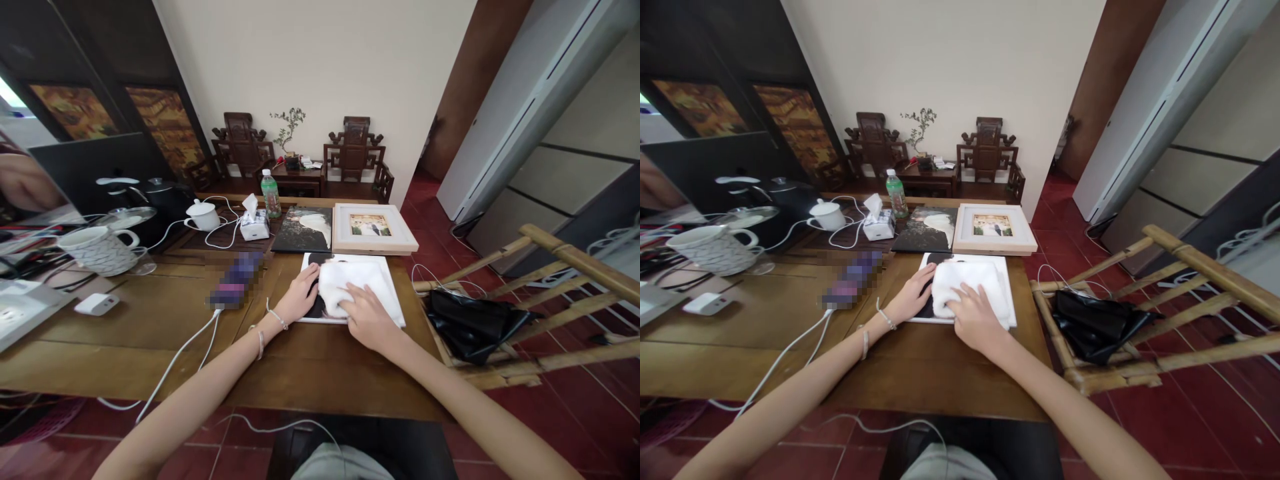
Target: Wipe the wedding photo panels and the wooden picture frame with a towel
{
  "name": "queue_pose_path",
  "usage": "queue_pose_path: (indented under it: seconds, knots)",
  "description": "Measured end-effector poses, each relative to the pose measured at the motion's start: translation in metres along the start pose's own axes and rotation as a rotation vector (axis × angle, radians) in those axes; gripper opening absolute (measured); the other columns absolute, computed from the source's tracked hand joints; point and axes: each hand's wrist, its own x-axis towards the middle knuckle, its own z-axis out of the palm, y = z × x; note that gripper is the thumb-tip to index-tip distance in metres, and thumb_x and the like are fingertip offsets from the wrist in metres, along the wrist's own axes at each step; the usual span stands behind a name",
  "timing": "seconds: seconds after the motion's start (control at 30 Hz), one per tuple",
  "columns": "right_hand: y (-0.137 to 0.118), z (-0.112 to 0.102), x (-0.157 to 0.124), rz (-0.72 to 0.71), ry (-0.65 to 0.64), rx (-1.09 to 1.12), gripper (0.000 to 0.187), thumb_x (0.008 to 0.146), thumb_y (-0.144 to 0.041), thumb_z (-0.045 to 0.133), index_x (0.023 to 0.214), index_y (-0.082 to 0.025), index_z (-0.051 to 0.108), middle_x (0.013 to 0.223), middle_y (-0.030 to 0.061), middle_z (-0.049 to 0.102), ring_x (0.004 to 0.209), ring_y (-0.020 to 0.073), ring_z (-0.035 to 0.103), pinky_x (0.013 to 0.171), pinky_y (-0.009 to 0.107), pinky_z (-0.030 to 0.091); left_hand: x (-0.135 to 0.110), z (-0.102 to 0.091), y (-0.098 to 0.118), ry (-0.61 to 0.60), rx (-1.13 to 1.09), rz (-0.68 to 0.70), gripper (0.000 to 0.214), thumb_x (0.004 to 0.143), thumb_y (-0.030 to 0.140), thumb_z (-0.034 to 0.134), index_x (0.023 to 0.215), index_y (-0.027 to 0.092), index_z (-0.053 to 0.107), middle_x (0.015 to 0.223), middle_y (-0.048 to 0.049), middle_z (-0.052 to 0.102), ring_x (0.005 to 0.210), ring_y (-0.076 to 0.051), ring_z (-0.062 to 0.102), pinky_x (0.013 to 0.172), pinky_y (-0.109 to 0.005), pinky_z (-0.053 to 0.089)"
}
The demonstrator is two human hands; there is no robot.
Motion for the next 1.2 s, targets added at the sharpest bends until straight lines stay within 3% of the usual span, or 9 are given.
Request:
queue_pose_path:
  seconds: [0.2,0.37,0.5,0.7,0.83,0.97,1.2]
  knots:
    - [0.015,0.004,0.05,0.013,0.068,-0.111,0.044,0.078,-0.005,0.043,0.116,-0.014,0.064,0.136,0.0172,0.054,0.133,0.033,0.038,0.106,0.056,0.028,0.001,0.001,-0.001,0.015,-0.005,0.016,0.041,0.093,0.022,0.039,0.13,0.01,0.052,0.14,-0.0181,0.05,0.136,-0.028,0.04,0.114,-0.048,0.033]
    - [0.019,0.007,0.059,0.011,0.088,-0.154,0.045,0.08,-0.005,0.042,0.118,-0.014,0.063,0.14,0.0155,0.051,0.134,0.0356,0.036,0.105,0.06,0.027,0.001,0.001,0.0,0.019,-0.007,0.001,0.041,0.093,0.024,0.04,0.131,0.012,0.052,0.141,-0.0164,0.049,0.136,-0.027,0.041,0.114,-0.048,0.033]
    - [0.01,0.008,0.033,0.006,0.027,-0.138,0.044,0.079,-0.004,0.043,0.116,-0.014,0.065,0.144,0.0151,0.047,0.136,0.0357,0.033,0.108,0.062,0.023,0.001,0.0,0.001,0.011,-0.005,-0.008,0.041,0.093,0.022,0.04,0.131,0.011,0.051,0.142,-0.0174,0.048,0.136,-0.027,0.04,0.114,-0.047,0.032]
    - [-0.016,0.004,-0.041,-0.069,-0.056,-0.046,0.042,0.074,-0.002,0.044,0.104,-0.015,0.069,0.147,0.0119,0.044,0.139,0.0349,0.028,0.112,0.062,0.019,0.0,0.0,0.002,-0.009,0.005,-0.037,0.042,0.094,0.022,0.039,0.132,0.01,0.05,0.144,-0.0183,0.045,0.138,-0.027,0.038,0.114,-0.047,0.032]
    - [-0.013,-0.002,-0.062,-0.077,-0.059,0.033,0.046,0.068,0.0,0.043,0.1,-0.017,0.07,0.144,0.0082,0.048,0.139,0.0303,0.031,0.114,0.056,0.021,0.0,0.0,0.003,-0.005,0.005,-0.041,0.04,0.094,0.023,0.039,0.131,0.011,0.052,0.144,-0.0179,0.045,0.138,-0.027,0.037,0.114,-0.047,0.032]
    - [0.005,-0.004,-0.046,-0.028,-0.01,0.039,0.047,0.07,0.0,0.042,0.105,-0.016,0.069,0.142,0.0098,0.05,0.138,0.0279,0.034,0.114,0.053,0.02,-0.001,0.001,0.002,-0.008,0.005,-0.054,0.041,0.094,0.022,0.039,0.132,0.013,0.051,0.145,-0.0166,0.045,0.138,-0.026,0.038,0.114,-0.048,0.032]
    - [0.013,-0.004,0.028,0.07,-0.007,-0.093,0.048,0.077,-0.004,0.044,0.119,-0.014,0.063,0.144,0.0156,0.046,0.137,0.0351,0.032,0.108,0.061,0.026,0.001,-0.003,0.008,0.045,-0.093,-0.09,0.041,0.096,0.03,0.037,0.131,0.014,0.053,0.141,-0.0139,0.05,0.134,-0.024,0.043,0.113,-0.044,0.033]
